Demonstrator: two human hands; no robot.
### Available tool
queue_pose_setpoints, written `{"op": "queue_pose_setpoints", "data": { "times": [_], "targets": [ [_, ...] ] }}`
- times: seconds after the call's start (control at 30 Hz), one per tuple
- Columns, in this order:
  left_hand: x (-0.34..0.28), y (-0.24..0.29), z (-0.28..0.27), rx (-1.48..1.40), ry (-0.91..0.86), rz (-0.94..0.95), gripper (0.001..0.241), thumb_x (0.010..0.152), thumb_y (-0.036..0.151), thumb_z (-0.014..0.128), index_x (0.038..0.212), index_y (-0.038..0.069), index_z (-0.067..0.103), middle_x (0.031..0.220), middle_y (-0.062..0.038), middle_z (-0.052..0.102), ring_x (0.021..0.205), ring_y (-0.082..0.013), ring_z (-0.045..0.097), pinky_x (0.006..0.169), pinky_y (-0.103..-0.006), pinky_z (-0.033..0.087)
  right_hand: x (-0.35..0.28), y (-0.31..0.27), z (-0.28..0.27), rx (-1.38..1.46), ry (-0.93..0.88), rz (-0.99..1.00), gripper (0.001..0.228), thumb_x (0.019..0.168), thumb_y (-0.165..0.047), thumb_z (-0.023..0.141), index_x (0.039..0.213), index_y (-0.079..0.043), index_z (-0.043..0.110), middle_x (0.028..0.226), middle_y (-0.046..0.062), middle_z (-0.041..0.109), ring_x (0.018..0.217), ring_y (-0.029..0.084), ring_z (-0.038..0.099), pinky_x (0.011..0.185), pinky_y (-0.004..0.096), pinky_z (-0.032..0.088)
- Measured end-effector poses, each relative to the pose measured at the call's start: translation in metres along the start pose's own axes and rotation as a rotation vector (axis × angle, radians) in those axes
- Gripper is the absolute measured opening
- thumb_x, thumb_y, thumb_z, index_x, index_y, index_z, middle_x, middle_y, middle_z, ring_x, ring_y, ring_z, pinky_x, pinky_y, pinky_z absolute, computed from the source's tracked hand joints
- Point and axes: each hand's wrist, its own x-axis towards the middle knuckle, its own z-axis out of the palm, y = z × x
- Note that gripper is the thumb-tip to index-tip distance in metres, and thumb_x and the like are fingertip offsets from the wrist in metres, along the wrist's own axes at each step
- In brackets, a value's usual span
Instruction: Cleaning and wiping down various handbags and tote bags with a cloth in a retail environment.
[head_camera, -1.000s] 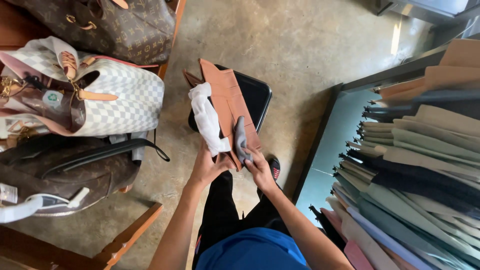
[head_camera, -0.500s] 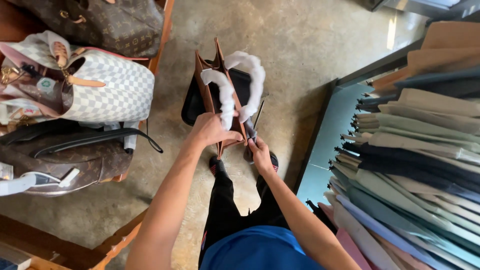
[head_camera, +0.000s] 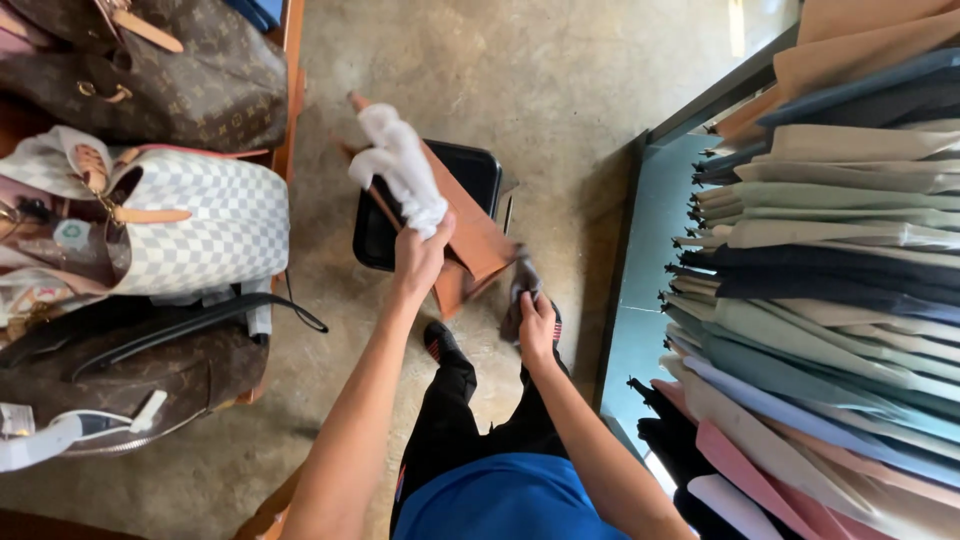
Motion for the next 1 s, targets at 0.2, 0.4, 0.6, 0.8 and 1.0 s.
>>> {"op": "queue_pose_setpoints", "data": {
  "times": [0.2,0.4,0.6,0.8,1.0],
  "targets": [
    [-0.005,0.049,-0.017,-0.755,0.017,-0.313,0.022,0.103,0.027,0.061,0.098,0.006,0.056,0.077,0.001,0.053,0.051,-0.0069,0.047,0.043,-0.0251,0.035,0.034,0.001,0.051,-0.327,0.191,-0.027,0.017,0.101,-0.021,0.061,0.102,-0.004,0.066,0.080,-0.004,0.062,0.069,0.008,0.056,0.063,0.027,0.045],
    [-0.007,0.027,-0.018,-0.819,0.110,-0.361,0.023,0.100,0.026,0.065,0.093,0.005,0.057,0.073,0.001,0.053,0.048,-0.0067,0.045,0.040,-0.0239,0.031,-0.032,0.005,0.063,-0.286,-0.263,0.043,0.021,0.103,-0.016,0.067,0.095,0.003,0.071,0.089,0.002,0.063,0.082,0.009,0.052,0.071,0.028,0.045],
    [-0.022,0.017,-0.011,-0.324,-0.048,-0.233,0.024,0.096,0.029,0.071,0.098,0.005,0.072,0.080,-0.002,0.070,0.065,-0.0119,0.064,0.056,-0.0277,0.049,0.015,0.094,0.010,-0.762,-0.045,-0.250,0.026,0.095,-0.014,0.066,0.113,0.003,0.071,0.090,0.008,0.075,0.084,0.013,0.059,0.071,0.033,0.049],
    [-0.011,0.018,-0.053,-0.032,-0.009,-0.002,0.028,0.088,0.029,0.078,0.095,0.002,0.073,0.083,-0.009,0.077,0.077,-0.0223,0.076,0.068,-0.0360,0.059,-0.035,0.012,0.009,-0.135,0.228,-0.048,0.025,0.103,-0.015,0.055,0.121,0.000,0.066,0.102,0.005,0.071,0.091,0.015,0.063,0.080,0.030,0.051],
    [-0.027,0.046,-0.078,0.080,-0.210,-0.055,0.032,0.076,0.031,0.085,0.096,0.007,0.076,0.085,-0.010,0.077,0.082,-0.0258,0.077,0.071,-0.0381,0.060,-0.027,-0.076,0.120,-0.159,-0.183,-0.426,0.026,0.103,-0.006,0.052,0.128,0.000,0.057,0.113,0.000,0.060,0.108,0.013,0.056,0.097,0.027,0.045]
  ]
}}
